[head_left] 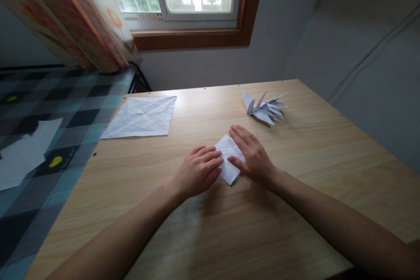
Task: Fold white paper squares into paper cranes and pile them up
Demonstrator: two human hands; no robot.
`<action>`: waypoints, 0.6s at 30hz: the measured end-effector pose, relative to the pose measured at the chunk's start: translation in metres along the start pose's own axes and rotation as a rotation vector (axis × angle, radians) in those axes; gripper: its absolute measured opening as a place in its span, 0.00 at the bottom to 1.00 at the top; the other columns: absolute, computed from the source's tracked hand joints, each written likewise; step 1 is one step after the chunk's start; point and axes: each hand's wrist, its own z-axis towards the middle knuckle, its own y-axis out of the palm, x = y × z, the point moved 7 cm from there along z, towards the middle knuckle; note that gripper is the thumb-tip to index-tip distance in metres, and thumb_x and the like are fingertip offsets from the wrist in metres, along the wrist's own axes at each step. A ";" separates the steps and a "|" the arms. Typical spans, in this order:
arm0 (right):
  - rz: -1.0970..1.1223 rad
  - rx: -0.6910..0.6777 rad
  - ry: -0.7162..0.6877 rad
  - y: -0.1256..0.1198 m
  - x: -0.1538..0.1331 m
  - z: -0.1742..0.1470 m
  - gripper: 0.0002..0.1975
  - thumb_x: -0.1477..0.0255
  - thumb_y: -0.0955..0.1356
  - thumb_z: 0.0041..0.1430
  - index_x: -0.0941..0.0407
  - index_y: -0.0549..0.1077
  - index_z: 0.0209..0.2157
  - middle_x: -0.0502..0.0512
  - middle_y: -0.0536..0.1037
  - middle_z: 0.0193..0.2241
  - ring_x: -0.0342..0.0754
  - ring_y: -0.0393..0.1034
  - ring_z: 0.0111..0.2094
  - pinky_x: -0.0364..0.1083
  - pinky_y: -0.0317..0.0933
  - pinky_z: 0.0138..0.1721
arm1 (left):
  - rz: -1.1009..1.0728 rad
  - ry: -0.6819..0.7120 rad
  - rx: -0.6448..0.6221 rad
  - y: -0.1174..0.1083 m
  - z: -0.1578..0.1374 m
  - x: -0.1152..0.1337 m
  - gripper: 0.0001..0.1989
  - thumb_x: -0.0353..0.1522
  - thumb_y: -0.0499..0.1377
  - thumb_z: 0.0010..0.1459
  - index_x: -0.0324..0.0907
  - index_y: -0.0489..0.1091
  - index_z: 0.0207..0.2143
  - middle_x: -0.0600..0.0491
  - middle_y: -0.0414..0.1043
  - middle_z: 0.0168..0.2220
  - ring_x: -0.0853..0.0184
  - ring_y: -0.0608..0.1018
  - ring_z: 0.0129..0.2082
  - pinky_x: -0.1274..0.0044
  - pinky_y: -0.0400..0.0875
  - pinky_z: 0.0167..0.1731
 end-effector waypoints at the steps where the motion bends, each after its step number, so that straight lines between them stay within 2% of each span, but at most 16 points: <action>1: -0.037 -0.069 -0.048 0.007 -0.004 -0.001 0.36 0.55 0.60 0.66 0.70 0.59 0.63 0.74 0.61 0.64 0.62 0.51 0.67 0.62 0.51 0.65 | -0.001 0.030 -0.013 0.001 0.000 0.003 0.11 0.34 0.55 0.65 0.43 0.74 0.46 0.50 0.78 0.50 0.59 0.77 0.53 0.65 0.68 0.54; 4: -0.101 -0.281 -0.133 0.029 -0.012 -0.004 0.44 0.49 0.60 0.64 0.75 0.55 0.64 0.78 0.56 0.66 0.65 0.46 0.69 0.62 0.47 0.67 | -0.005 0.096 -0.021 0.001 0.001 0.008 0.12 0.35 0.53 0.66 0.42 0.74 0.45 0.49 0.77 0.50 0.61 0.77 0.53 0.68 0.69 0.54; 8: -0.126 -0.464 -0.126 0.043 -0.011 -0.008 0.49 0.45 0.60 0.61 0.75 0.55 0.64 0.78 0.56 0.66 0.65 0.47 0.68 0.60 0.46 0.67 | 0.037 0.127 -0.001 -0.001 0.001 0.011 0.13 0.35 0.51 0.66 0.41 0.74 0.43 0.49 0.78 0.49 0.61 0.78 0.52 0.68 0.71 0.53; 18: -0.151 -0.515 -0.078 0.040 -0.009 -0.011 0.49 0.43 0.60 0.60 0.73 0.55 0.65 0.77 0.53 0.66 0.64 0.45 0.69 0.61 0.44 0.67 | 0.048 0.082 -0.051 0.002 0.000 0.010 0.12 0.34 0.52 0.66 0.41 0.74 0.44 0.49 0.78 0.51 0.60 0.78 0.52 0.68 0.72 0.53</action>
